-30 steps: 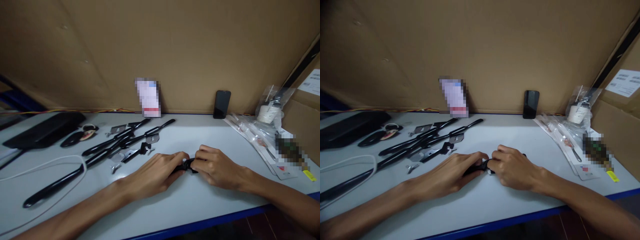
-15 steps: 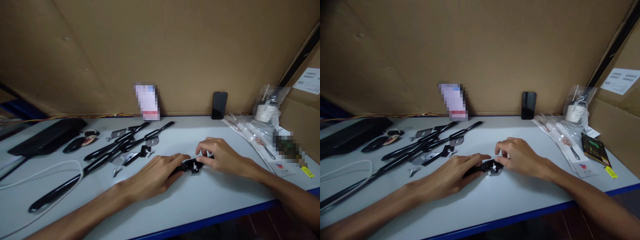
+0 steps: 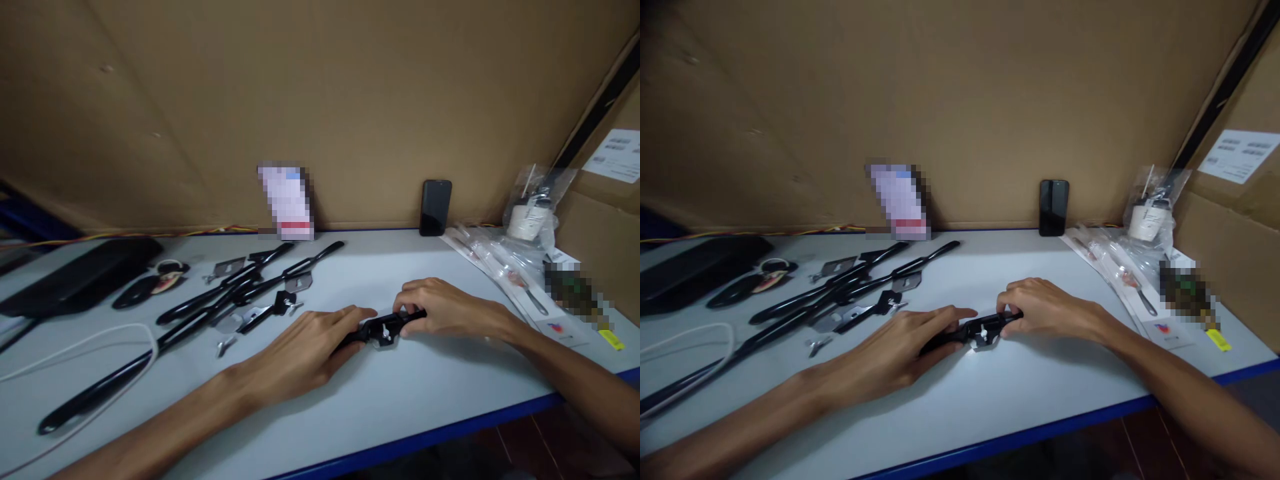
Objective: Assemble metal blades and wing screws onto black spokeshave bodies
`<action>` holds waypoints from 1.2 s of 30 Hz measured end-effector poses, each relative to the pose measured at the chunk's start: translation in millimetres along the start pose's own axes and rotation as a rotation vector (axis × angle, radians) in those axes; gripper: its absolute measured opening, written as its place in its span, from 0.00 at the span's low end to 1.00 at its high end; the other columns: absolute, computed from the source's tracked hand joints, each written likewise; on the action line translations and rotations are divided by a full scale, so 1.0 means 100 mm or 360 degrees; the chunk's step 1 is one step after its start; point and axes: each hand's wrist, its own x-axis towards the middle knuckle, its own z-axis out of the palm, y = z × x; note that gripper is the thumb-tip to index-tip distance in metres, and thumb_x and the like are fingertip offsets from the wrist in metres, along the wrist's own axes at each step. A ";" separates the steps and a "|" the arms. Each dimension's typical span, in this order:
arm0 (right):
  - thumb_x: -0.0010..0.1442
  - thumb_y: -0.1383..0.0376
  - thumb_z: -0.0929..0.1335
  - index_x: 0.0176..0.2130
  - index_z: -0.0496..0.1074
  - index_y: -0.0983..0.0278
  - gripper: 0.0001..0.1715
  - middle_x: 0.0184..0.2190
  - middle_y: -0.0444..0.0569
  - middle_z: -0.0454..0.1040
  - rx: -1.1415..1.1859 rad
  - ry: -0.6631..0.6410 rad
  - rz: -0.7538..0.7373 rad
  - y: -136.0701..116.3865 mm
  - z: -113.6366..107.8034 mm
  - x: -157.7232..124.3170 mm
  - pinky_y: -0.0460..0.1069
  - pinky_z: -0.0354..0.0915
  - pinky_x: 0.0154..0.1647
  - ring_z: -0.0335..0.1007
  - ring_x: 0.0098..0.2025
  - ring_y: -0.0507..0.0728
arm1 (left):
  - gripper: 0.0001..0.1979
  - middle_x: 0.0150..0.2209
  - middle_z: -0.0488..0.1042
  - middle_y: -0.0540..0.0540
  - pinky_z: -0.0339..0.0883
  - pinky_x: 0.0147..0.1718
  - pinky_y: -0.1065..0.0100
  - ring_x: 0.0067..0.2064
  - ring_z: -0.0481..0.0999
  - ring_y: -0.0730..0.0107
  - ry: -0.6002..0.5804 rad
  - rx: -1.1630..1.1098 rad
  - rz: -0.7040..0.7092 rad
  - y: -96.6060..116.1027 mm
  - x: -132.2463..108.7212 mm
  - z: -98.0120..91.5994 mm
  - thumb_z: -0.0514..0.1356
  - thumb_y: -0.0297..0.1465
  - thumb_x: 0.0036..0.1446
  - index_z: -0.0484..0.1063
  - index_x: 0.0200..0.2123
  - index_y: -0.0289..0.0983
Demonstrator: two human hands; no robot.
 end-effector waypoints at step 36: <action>0.65 0.68 0.73 0.41 0.79 0.66 0.03 0.35 0.50 0.77 -0.0137 0.0387 -0.0416 -0.14 0.20 -0.04 0.51 0.67 0.41 0.71 0.40 0.57 | 0.12 0.39 0.79 0.47 0.63 0.29 0.67 0.33 0.80 0.63 0.0006 0.0000 0.0021 -0.01 0.01 -0.01 0.53 0.28 0.69 0.65 0.54 0.39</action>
